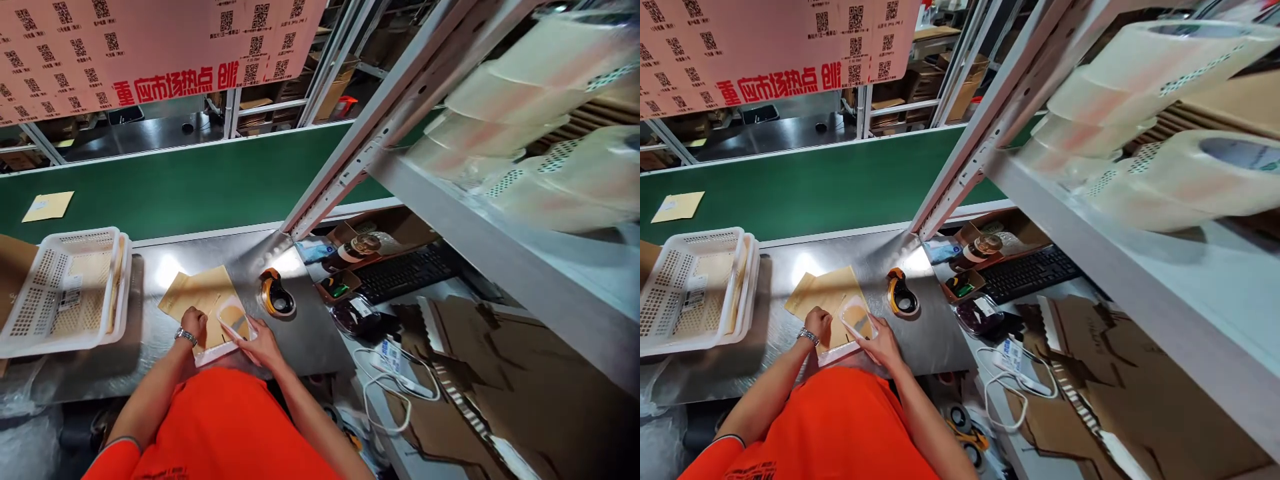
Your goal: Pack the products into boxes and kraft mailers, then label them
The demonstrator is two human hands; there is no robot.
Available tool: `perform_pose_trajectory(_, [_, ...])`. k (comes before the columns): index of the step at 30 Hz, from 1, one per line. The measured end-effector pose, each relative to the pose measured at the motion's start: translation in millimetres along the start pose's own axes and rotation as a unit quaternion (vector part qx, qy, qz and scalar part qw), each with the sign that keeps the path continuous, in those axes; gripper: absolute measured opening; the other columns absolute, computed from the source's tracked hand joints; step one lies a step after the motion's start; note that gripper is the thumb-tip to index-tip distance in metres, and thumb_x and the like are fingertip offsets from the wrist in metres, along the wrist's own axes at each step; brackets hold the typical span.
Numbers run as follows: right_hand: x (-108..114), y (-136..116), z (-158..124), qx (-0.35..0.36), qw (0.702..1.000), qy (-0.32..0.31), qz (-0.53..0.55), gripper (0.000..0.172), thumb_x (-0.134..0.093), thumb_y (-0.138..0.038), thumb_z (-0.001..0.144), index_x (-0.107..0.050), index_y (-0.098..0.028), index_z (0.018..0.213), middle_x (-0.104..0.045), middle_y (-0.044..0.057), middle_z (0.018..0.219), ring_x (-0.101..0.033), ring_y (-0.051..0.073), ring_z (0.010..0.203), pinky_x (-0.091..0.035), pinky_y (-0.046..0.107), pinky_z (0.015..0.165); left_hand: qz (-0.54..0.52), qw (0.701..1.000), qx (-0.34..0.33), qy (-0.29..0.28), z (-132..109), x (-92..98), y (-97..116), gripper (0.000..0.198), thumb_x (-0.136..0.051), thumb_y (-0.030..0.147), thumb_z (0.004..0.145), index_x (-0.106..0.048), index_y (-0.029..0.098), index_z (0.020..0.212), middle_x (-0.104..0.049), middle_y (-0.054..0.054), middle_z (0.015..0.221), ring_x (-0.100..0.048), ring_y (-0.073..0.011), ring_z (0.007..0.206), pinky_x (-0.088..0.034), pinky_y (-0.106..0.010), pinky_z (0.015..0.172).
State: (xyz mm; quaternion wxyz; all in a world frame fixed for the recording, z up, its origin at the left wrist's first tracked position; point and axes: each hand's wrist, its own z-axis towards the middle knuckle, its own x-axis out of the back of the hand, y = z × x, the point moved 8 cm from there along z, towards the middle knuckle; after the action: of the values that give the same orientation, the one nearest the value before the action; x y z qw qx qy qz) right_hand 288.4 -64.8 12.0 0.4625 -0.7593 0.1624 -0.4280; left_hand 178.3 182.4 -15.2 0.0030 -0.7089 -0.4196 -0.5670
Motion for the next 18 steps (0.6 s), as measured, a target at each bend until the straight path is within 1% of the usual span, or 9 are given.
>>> perform_pose_trajectory(4, [-2.8,-4.2,3.9,0.021,1.0,-0.001,-0.004,0.076,-0.088,-0.033,0.064,-0.08,-0.019,0.138,-0.079,0.014,0.128,-0.077,0.036,0.122,-0.063,0.05,0.112,-0.009,1.0,0.013,0.003,-1.8,-0.5,2.1,0.023,-0.063,0.008,0.097,-0.085,0.014,0.095,-0.08,-0.017,0.112,-0.073,-0.0261,0.11,-0.051,-0.034,0.099])
perform_pose_trajectory(6, [-5.2,-8.0,5.5,0.031,1.0,0.004,-0.006,0.076,-0.087,-0.033,0.065,-0.079,-0.021,0.14,-0.079,0.012,0.127,-0.078,0.035,0.12,-0.063,0.05,0.112,-0.019,1.0,0.02,-0.002,-3.9,-1.7,6.4,0.02,-0.066,0.006,0.092,-0.085,0.013,0.094,-0.08,-0.018,0.111,-0.073,-0.0267,0.108,-0.051,-0.035,0.098])
perform_pose_trajectory(10, [-10.1,-13.0,5.4,0.049,0.999,0.011,-0.017,0.073,-0.085,-0.036,0.073,-0.076,-0.023,0.144,-0.079,0.011,0.126,-0.077,0.033,0.119,-0.064,0.052,0.109,-0.064,0.997,0.021,-0.023,-8.4,-10.0,22.6,0.015,-0.071,0.013,0.089,-0.085,0.015,0.093,-0.084,-0.014,0.104,-0.074,-0.0255,0.102,-0.053,-0.035,0.093])
perform_pose_trajectory(12, [-11.7,-11.8,3.6,0.057,0.998,0.006,-0.026,0.067,-0.083,-0.034,0.075,-0.077,-0.023,0.141,-0.079,0.011,0.125,-0.077,0.032,0.119,-0.064,0.051,0.108,-0.094,0.995,0.028,-0.029,-9.9,-15.9,29.3,0.013,-0.071,0.015,0.087,-0.084,0.016,0.087,-0.085,-0.013,0.097,-0.074,-0.025,0.097,-0.052,-0.033,0.087])
perform_pose_trajectory(14, [-12.5,-8.1,1.5,0.06,0.997,-0.004,-0.045,0.062,-0.082,-0.032,0.076,-0.079,-0.024,0.138,-0.08,0.011,0.124,-0.076,0.031,0.118,-0.064,0.049,0.107,-0.125,0.991,0.05,-0.026,-10.2,-20.6,30.9,0.013,-0.071,0.017,0.086,-0.081,0.016,0.077,-0.083,-0.012,0.086,-0.074,-0.0242,0.089,-0.051,-0.032,0.078])
perform_pose_trajectory(16, [-12.6,-4.1,-0.3,0.058,0.996,-0.013,-0.073,0.059,-0.082,-0.033,0.079,-0.08,-0.023,0.137,-0.08,0.012,0.125,-0.075,0.032,0.117,-0.063,0.048,0.107,-0.158,0.984,0.079,-0.017,-9.3,-22.9,27.7,0.022,-0.07,0.024,0.087,-0.075,0.017,0.067,-0.075,-0.009,0.069,-0.071,-0.0224,0.076,-0.048,-0.03,0.069])
perform_pose_trajectory(18, [-12.4,-2.9,-1.2,0.058,0.993,-0.02,-0.098,0.062,-0.084,-0.035,0.079,-0.08,-0.023,0.139,-0.08,0.013,0.126,-0.074,0.032,0.118,-0.061,0.049,0.108,-0.197,0.975,0.1,-0.001,-7.4,-22.0,23.1,0.033,-0.069,0.033,0.089,-0.068,0.019,0.06,-0.063,-0.004,0.055,-0.065,-0.0198,0.064,-0.045,-0.028,0.062])
